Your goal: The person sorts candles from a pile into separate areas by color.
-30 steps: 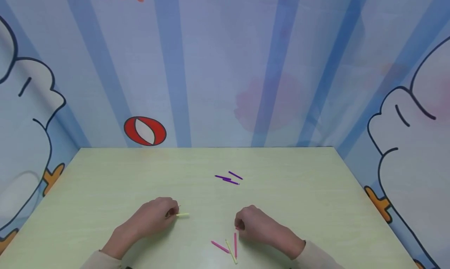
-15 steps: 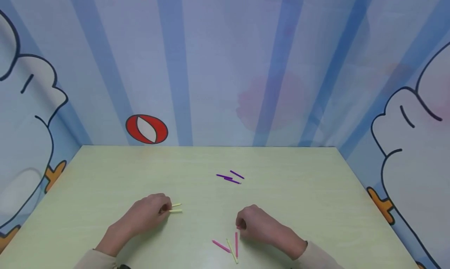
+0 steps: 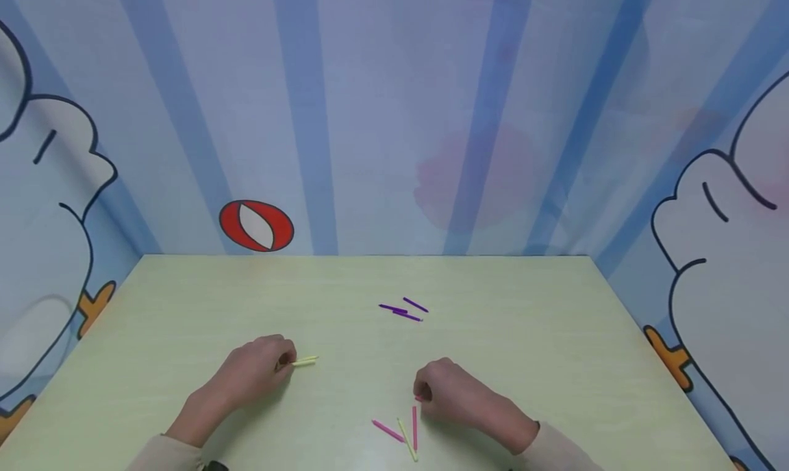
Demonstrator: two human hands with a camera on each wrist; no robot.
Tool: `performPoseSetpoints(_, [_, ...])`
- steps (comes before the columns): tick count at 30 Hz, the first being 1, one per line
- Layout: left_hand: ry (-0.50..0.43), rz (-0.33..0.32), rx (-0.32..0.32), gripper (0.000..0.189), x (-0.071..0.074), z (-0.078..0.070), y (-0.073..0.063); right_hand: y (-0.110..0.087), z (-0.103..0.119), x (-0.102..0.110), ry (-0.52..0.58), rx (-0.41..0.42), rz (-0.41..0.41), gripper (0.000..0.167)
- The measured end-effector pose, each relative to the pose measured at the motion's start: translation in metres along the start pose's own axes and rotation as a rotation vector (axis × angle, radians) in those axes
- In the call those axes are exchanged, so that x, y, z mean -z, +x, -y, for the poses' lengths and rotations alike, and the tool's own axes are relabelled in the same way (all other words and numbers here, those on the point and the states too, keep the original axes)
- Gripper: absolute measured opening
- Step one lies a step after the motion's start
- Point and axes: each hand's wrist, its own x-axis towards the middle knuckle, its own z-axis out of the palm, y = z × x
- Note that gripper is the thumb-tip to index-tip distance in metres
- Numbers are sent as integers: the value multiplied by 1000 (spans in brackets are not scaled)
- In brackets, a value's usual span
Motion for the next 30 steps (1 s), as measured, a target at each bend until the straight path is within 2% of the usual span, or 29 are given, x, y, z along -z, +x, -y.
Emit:
performPoseSetpoints(18, [5,11,5,12,-1,-3,1,-1,-1,0,-2,34,-20,13])
performPoseSetpoints(30, [14,22,14,11,1,-7,1,-1,0,1,-8,-6,1,13])
